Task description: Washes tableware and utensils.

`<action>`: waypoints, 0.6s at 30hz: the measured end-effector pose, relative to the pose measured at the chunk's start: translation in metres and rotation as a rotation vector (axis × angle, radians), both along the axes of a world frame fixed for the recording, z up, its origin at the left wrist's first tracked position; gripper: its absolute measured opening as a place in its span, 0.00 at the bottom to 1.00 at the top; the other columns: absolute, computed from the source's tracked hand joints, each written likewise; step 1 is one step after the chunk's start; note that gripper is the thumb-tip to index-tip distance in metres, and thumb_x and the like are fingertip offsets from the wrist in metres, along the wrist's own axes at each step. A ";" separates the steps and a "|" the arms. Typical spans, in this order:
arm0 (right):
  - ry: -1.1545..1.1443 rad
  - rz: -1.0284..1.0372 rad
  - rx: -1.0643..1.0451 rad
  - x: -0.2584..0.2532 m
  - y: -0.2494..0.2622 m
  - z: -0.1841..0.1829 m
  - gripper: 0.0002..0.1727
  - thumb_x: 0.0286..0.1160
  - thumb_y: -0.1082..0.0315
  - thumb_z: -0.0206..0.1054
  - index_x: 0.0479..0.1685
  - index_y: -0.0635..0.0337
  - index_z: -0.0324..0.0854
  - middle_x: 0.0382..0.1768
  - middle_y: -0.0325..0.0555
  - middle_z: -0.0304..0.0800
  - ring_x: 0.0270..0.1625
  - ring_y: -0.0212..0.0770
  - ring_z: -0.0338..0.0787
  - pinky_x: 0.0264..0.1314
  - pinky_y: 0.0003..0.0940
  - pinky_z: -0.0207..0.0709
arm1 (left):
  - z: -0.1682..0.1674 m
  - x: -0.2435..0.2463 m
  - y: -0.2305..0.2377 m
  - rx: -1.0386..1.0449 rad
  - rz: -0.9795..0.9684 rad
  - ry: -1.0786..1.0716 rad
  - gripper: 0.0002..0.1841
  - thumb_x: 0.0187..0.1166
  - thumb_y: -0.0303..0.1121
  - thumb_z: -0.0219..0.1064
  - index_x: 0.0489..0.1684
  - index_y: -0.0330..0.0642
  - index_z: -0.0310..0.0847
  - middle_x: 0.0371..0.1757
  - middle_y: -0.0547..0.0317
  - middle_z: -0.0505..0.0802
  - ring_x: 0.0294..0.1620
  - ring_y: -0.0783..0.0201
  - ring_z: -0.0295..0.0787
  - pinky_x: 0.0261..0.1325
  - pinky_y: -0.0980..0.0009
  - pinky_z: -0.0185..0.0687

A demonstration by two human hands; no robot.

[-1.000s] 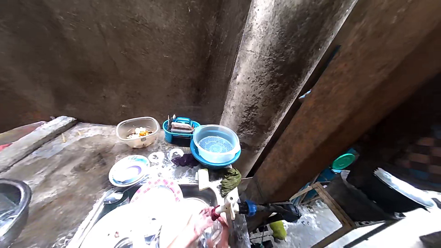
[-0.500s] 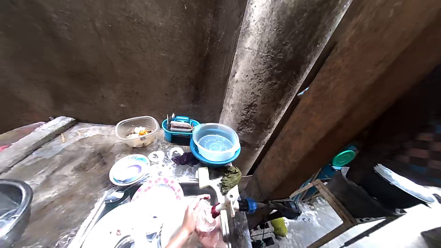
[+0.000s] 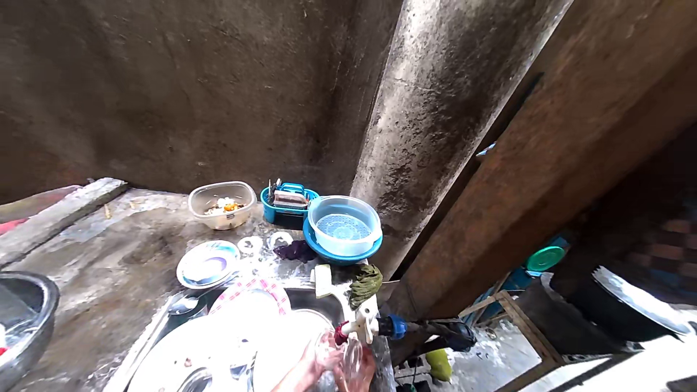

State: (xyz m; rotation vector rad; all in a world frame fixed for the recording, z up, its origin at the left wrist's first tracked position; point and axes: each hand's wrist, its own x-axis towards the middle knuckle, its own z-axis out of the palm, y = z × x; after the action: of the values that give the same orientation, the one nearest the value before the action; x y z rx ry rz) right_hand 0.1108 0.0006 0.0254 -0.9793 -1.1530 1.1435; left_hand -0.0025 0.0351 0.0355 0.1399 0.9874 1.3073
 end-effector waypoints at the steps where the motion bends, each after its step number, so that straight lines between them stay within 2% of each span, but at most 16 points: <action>1: 0.031 0.043 -0.124 0.001 -0.001 0.005 0.50 0.66 0.67 0.68 0.85 0.80 0.42 0.80 0.75 0.62 0.76 0.47 0.74 0.74 0.39 0.73 | 0.002 -0.005 0.006 0.072 -0.010 0.176 0.23 0.97 0.38 0.39 0.55 0.30 0.79 0.37 0.53 0.89 0.35 0.66 0.86 0.44 0.69 0.84; 2: 0.114 0.070 -0.292 -0.003 0.000 0.012 0.39 0.81 0.66 0.55 0.89 0.71 0.43 0.78 0.70 0.65 0.69 0.51 0.80 0.62 0.46 0.82 | 0.005 -0.009 0.011 0.157 -0.011 0.395 0.20 0.94 0.33 0.47 0.48 0.27 0.83 0.33 0.56 0.90 0.33 0.71 0.86 0.43 0.73 0.84; 3: 0.222 0.090 -0.464 -0.008 0.002 0.019 0.30 0.92 0.59 0.41 0.90 0.61 0.47 0.75 0.65 0.69 0.63 0.53 0.84 0.52 0.51 0.84 | 0.011 -0.012 0.014 0.252 -0.019 0.603 0.17 0.91 0.29 0.52 0.41 0.26 0.86 0.30 0.57 0.90 0.31 0.74 0.85 0.42 0.74 0.83; 4: 0.345 0.119 -0.607 -0.013 0.006 0.024 0.30 0.96 0.49 0.32 0.88 0.54 0.51 0.73 0.62 0.73 0.61 0.56 0.84 0.50 0.55 0.82 | 0.017 -0.015 0.014 0.347 -0.046 0.779 0.15 0.87 0.27 0.55 0.38 0.25 0.87 0.31 0.56 0.91 0.33 0.74 0.84 0.45 0.73 0.82; 5: 0.462 0.148 -0.684 -0.017 0.012 0.026 0.33 0.94 0.42 0.29 0.86 0.50 0.57 0.70 0.58 0.76 0.60 0.54 0.84 0.50 0.54 0.82 | 0.023 -0.018 0.012 0.430 -0.089 0.908 0.14 0.84 0.25 0.57 0.42 0.25 0.89 0.38 0.50 0.93 0.41 0.68 0.87 0.54 0.66 0.82; 6: 0.534 0.178 -0.708 -0.021 0.018 0.025 0.35 0.92 0.38 0.28 0.81 0.50 0.62 0.64 0.52 0.82 0.58 0.47 0.87 0.50 0.46 0.84 | 0.029 -0.018 0.006 0.509 -0.136 1.016 0.13 0.82 0.25 0.58 0.51 0.25 0.89 0.48 0.44 0.95 0.52 0.60 0.90 0.65 0.60 0.81; 7: 0.556 0.192 -0.696 -0.026 0.022 0.024 0.32 0.93 0.41 0.28 0.74 0.51 0.67 0.58 0.46 0.85 0.55 0.39 0.88 0.50 0.37 0.85 | 0.034 -0.015 -0.003 0.581 -0.168 1.136 0.15 0.81 0.25 0.61 0.58 0.25 0.86 0.57 0.39 0.93 0.63 0.53 0.89 0.73 0.55 0.78; 8: 0.508 0.184 -0.659 -0.030 0.026 0.021 0.29 0.95 0.49 0.28 0.72 0.55 0.68 0.56 0.45 0.85 0.55 0.35 0.86 0.54 0.33 0.82 | 0.037 -0.012 -0.014 0.639 -0.209 1.266 0.19 0.81 0.28 0.63 0.66 0.24 0.82 0.68 0.35 0.88 0.73 0.46 0.83 0.82 0.52 0.70; 9: 0.401 0.166 -0.609 -0.032 0.030 0.018 0.26 0.97 0.58 0.32 0.75 0.63 0.67 0.60 0.51 0.82 0.60 0.37 0.83 0.63 0.34 0.78 | 0.034 -0.009 -0.025 0.716 -0.230 1.413 0.22 0.82 0.33 0.63 0.69 0.25 0.80 0.73 0.34 0.85 0.80 0.42 0.78 0.86 0.50 0.64; 10: 0.269 0.118 -0.556 -0.033 0.036 0.018 0.24 0.96 0.64 0.38 0.75 0.71 0.69 0.63 0.60 0.83 0.63 0.43 0.83 0.69 0.39 0.76 | 0.027 -0.008 -0.034 0.818 -0.226 1.585 0.22 0.83 0.35 0.63 0.67 0.26 0.82 0.72 0.34 0.86 0.78 0.40 0.79 0.84 0.49 0.67; 11: 0.203 0.094 -0.503 -0.034 0.042 0.015 0.23 0.95 0.65 0.42 0.70 0.74 0.72 0.59 0.62 0.85 0.59 0.44 0.84 0.66 0.41 0.77 | 0.017 -0.009 -0.041 0.955 -0.171 1.790 0.20 0.82 0.37 0.64 0.61 0.28 0.87 0.64 0.39 0.92 0.70 0.42 0.87 0.76 0.50 0.77; 12: 0.219 0.083 -0.442 -0.035 0.048 0.007 0.20 0.93 0.66 0.42 0.62 0.73 0.73 0.48 0.55 0.84 0.49 0.37 0.85 0.56 0.33 0.80 | 0.013 -0.013 -0.047 1.032 -0.176 1.876 0.19 0.82 0.37 0.65 0.58 0.29 0.89 0.60 0.41 0.94 0.65 0.44 0.91 0.72 0.52 0.82; 13: 0.317 0.101 -0.426 -0.036 0.051 0.002 0.19 0.92 0.66 0.39 0.60 0.71 0.71 0.42 0.49 0.82 0.43 0.32 0.84 0.49 0.28 0.81 | 0.014 -0.017 -0.050 1.019 -0.225 1.891 0.15 0.81 0.34 0.65 0.51 0.30 0.91 0.54 0.43 0.96 0.59 0.45 0.94 0.65 0.51 0.86; 15: 0.504 0.176 -0.478 -0.037 0.052 0.002 0.22 0.93 0.63 0.33 0.67 0.69 0.66 0.47 0.48 0.82 0.47 0.32 0.85 0.51 0.30 0.80 | 0.027 -0.023 -0.039 0.731 -0.499 1.745 0.18 0.87 0.36 0.60 0.44 0.29 0.91 0.46 0.37 0.95 0.52 0.39 0.94 0.57 0.43 0.87; 17: 0.512 0.163 -0.566 -0.040 0.044 0.007 0.24 0.97 0.63 0.34 0.72 0.71 0.66 0.53 0.55 0.83 0.52 0.37 0.84 0.56 0.34 0.80 | 0.038 -0.025 -0.016 0.385 -0.718 1.400 0.23 0.90 0.39 0.55 0.64 0.24 0.81 0.64 0.27 0.87 0.69 0.33 0.83 0.72 0.37 0.72; 18: 0.508 0.161 -0.604 -0.043 0.045 0.005 0.26 0.97 0.58 0.31 0.73 0.66 0.65 0.54 0.52 0.81 0.53 0.37 0.83 0.56 0.34 0.79 | 0.042 -0.023 -0.006 0.294 -0.729 1.254 0.24 0.89 0.36 0.55 0.74 0.25 0.73 0.73 0.27 0.81 0.78 0.34 0.75 0.80 0.38 0.64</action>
State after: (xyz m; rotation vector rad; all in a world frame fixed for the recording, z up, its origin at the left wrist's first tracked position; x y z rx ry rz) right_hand 0.0676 0.0458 0.0301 -0.9626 -0.4818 1.8045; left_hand -0.0257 0.0296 0.0771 1.5328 1.5302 0.5660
